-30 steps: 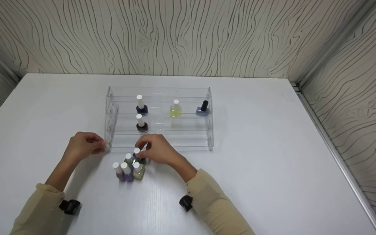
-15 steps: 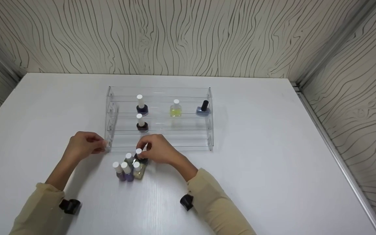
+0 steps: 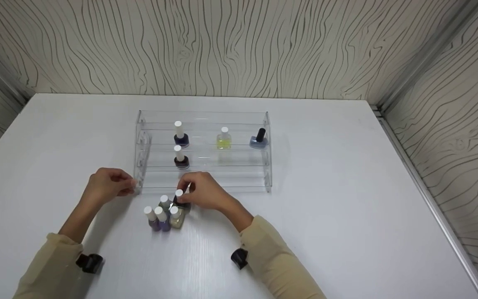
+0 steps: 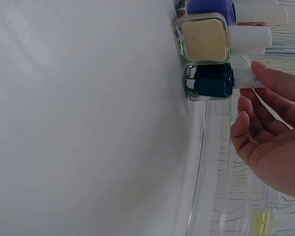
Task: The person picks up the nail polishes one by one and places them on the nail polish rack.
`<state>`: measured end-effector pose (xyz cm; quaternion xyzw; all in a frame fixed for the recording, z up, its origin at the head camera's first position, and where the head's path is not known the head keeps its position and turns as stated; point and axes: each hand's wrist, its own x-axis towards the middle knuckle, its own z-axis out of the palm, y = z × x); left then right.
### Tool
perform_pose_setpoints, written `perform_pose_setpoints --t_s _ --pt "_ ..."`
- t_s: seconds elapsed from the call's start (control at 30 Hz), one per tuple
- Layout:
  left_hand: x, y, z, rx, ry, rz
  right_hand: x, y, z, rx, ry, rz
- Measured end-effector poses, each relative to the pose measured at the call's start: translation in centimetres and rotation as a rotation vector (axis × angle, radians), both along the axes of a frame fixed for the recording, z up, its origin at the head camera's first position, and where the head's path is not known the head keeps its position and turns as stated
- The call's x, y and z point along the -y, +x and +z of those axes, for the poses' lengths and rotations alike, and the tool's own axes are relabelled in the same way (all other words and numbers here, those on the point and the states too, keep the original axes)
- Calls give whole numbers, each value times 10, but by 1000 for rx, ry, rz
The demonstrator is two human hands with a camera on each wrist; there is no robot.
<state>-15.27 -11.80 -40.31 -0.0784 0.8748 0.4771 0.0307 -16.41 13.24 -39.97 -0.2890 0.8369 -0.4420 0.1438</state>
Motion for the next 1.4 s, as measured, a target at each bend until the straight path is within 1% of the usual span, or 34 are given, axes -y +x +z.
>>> perform_pose_setpoints --t_s 0.1,0.3,0.5,0.77,1.0,1.1,1.4 --pt "0 0 0 5 -6 3 -3 0 0 -11 -2 7" --pt "0 0 0 12 -31 5 -5 0 -2 -2 -12 5" --pt "-1 -1 -1 7 -27 9 -5 1 -3 9 -13 -14" --pt "0 0 -1 5 -23 5 -4 2 -4 -13 -8 -28" --pt "-1 0 -2 12 -44 3 -5 3 2 -9 -12 -47" --pt "-2 0 -2 16 -47 8 -7 3 5 -23 -5 -50" --pt "0 0 -2 5 -32 1 -13 0 23 -39 -10 -67"
